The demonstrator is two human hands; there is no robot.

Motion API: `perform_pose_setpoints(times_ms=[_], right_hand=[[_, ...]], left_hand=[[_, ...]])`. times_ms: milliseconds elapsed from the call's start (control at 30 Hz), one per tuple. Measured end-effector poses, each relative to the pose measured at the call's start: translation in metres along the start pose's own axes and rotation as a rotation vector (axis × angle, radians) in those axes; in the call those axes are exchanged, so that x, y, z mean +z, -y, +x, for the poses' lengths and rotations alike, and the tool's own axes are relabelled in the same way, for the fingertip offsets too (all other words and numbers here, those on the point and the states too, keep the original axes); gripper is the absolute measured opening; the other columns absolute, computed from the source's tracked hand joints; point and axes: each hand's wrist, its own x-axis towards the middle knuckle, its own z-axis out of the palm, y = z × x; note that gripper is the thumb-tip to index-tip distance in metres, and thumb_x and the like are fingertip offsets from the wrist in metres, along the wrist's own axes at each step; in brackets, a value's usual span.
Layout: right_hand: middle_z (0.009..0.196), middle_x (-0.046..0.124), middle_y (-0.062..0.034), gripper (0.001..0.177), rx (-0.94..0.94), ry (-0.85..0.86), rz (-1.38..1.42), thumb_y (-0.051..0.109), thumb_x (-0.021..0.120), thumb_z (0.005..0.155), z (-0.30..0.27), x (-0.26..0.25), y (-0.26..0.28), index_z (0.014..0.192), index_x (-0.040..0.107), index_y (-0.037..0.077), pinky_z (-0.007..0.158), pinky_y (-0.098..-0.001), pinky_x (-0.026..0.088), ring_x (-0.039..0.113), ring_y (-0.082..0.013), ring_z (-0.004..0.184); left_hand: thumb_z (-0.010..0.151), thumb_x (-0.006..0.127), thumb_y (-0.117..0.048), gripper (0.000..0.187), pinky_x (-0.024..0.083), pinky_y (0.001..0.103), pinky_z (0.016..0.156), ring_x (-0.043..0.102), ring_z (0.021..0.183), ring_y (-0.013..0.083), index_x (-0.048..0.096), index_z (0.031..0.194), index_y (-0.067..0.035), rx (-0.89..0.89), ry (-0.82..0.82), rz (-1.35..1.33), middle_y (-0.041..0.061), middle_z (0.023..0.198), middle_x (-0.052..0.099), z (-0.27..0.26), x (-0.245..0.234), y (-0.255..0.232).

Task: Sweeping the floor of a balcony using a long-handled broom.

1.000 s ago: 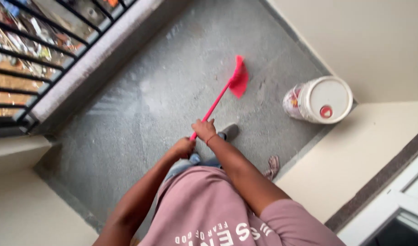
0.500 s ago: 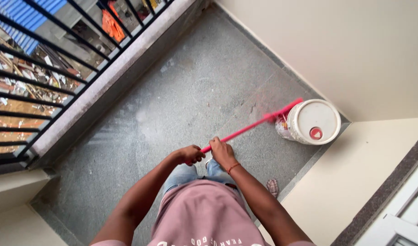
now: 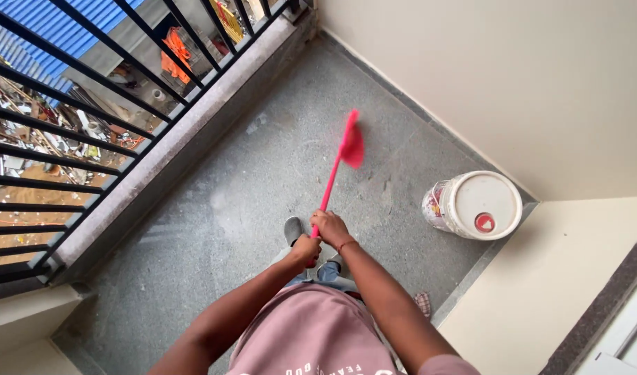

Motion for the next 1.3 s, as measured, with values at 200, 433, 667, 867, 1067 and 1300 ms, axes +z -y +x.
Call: perform_pose_setpoints(times_ms=[200,433,667,867,1067,1300], right_hand=[[0.106,0.066,-0.0069,0.006,-0.090,0.116,-0.221,0.020,0.065,0.088,0.046,-0.036,0.034,0.092,0.069,0.017,0.077,-0.0467,0.056,0.069,-0.0319,0.095],[0.119,0.064,-0.0113,0.013,0.098,-0.029,-0.108,0.022,0.064,0.089,0.055,-0.051,-0.003,0.099,0.064,0.012,0.087,-0.0580,0.049,0.066,-0.0358,0.106],[0.128,0.064,-0.0119,0.021,0.285,-0.030,0.081,0.022,0.073,0.080,0.032,-0.041,-0.129,0.094,0.066,0.008,0.094,-0.0467,0.055,0.062,-0.0355,0.116],[0.130,0.063,-0.0225,0.022,-0.049,0.135,0.260,0.018,0.076,0.089,0.026,-0.027,-0.206,0.085,0.062,0.002,0.098,-0.0434,0.052,0.062,-0.0371,0.121],[0.122,0.064,-0.0235,0.031,-0.279,0.010,0.251,0.020,0.071,0.091,0.037,-0.010,-0.248,0.113,0.065,-0.001,0.099,-0.0436,0.052,0.063,-0.0401,0.116],[0.110,0.066,-0.0136,0.019,0.054,0.198,0.083,0.026,0.067,0.090,0.031,-0.159,-0.142,0.102,0.063,0.012,0.081,-0.0509,0.054,0.067,-0.0408,0.100]], left_hand=[[0.094,0.055,-0.020,0.011,0.037,0.035,0.037,0.047,0.045,0.0136,0.048,0.101,-0.015,0.128,-0.039,0.342,0.001,0.065,0.050,-0.034,-0.034,-0.067],[0.099,0.055,-0.024,0.015,0.035,0.028,0.037,0.040,0.042,0.0090,0.054,0.086,-0.015,0.047,0.431,0.409,-0.005,0.058,0.045,0.055,-0.037,-0.120],[0.101,0.056,-0.028,0.030,0.033,0.018,0.039,0.035,0.041,0.0022,0.048,0.073,-0.021,-0.255,0.576,0.220,-0.011,0.057,0.043,0.117,0.046,-0.122],[0.096,0.046,-0.021,0.035,0.024,0.021,0.030,0.032,0.038,0.0024,0.047,0.062,-0.029,-0.298,0.578,-0.598,-0.012,0.052,0.039,0.165,0.113,-0.046],[0.097,0.057,-0.022,0.017,0.026,0.027,0.033,0.034,0.039,0.0088,0.055,0.082,-0.015,-0.030,0.269,-0.280,-0.004,0.058,0.042,0.188,0.108,-0.029],[0.094,0.063,-0.016,0.019,0.030,0.029,0.035,0.038,0.043,0.0091,0.065,0.113,-0.012,0.036,0.125,0.170,0.000,0.065,0.050,0.034,0.127,-0.141]])
